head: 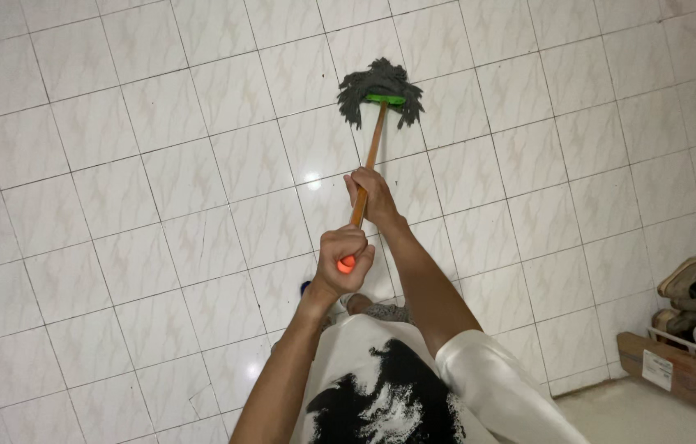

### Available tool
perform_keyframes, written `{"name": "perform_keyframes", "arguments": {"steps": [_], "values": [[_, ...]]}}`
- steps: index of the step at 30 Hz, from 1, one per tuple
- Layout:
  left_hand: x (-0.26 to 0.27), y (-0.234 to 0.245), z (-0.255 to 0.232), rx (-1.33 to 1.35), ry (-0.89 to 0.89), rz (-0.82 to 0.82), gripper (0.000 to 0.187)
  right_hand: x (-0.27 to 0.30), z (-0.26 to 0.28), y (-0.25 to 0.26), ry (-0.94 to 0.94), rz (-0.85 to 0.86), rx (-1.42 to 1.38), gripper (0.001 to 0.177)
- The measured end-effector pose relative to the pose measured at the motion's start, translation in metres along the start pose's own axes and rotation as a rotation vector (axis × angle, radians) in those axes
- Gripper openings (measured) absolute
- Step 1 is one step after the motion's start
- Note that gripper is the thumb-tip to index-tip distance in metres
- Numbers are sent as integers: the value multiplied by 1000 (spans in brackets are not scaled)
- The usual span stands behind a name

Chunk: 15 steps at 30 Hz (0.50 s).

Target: The person mops a tiled floor using a string mop with a wooden handle. They move the mop back and forth across the floor, cleaning around a shoe rack and a wall corner.

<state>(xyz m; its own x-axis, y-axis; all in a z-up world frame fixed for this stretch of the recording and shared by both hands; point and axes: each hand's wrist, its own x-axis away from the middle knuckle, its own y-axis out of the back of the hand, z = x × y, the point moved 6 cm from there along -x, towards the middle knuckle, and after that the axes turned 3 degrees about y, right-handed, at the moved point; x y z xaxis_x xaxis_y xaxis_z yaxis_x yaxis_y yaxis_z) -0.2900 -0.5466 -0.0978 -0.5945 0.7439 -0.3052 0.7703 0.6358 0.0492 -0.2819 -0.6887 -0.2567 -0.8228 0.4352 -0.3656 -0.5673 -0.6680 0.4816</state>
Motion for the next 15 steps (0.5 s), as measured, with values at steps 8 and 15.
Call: {"name": "perform_keyframes", "arguments": {"steps": [8, 15], "values": [[14, 13, -33, 59, 70, -25, 35, 26, 46, -3, -70, -86, -27, 42], [3, 38, -96, 184, 127, -25, 36, 54, 102, -6, -222, -130, -271, 45]]}}
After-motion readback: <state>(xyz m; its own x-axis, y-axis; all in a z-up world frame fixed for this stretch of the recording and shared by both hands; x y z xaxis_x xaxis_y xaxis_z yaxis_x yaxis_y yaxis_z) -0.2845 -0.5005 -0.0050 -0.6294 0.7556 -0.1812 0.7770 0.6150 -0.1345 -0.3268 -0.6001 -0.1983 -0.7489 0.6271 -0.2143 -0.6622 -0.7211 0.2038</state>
